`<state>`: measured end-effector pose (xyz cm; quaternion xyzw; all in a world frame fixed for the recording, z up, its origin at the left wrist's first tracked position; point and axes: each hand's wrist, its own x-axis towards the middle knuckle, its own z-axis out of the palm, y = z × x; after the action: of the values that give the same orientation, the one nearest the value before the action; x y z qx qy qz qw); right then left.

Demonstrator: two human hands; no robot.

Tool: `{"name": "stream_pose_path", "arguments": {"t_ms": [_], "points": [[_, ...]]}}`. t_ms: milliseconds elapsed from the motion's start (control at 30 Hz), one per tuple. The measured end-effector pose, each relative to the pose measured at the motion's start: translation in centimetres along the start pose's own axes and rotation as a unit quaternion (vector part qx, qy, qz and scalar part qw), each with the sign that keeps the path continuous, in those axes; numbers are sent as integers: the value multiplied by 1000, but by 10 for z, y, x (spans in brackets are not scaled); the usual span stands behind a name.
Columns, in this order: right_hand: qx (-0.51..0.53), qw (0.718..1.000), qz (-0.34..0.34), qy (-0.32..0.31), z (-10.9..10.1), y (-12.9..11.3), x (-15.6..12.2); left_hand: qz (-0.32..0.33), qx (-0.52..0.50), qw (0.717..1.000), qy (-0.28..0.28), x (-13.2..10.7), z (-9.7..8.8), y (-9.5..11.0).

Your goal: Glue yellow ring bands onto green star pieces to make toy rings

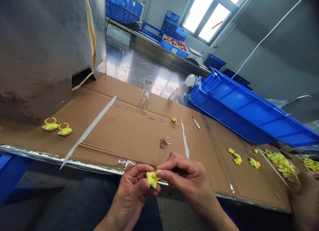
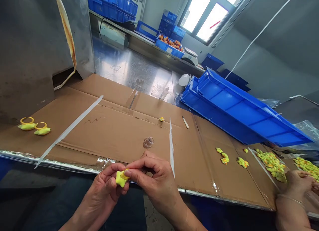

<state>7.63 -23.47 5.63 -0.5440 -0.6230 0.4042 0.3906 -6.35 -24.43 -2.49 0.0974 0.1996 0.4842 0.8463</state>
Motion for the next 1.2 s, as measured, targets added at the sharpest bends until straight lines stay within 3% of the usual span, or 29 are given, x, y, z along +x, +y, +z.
{"name": "stream_pose_path", "arguments": {"t_ms": [567, 967, 1200], "points": [[-110, 989, -95, -23, 1, -3, -1, 54, 29, 998, 18, -2, 1, -2], [-72, 992, -105, -13, 6, -1, -11, 75, 41, 996, 16, -9, 7, -1], [-57, 989, -123, -57, -2, -10, -11, 74, 46, 995, 48, -9, 10, 0]]}}
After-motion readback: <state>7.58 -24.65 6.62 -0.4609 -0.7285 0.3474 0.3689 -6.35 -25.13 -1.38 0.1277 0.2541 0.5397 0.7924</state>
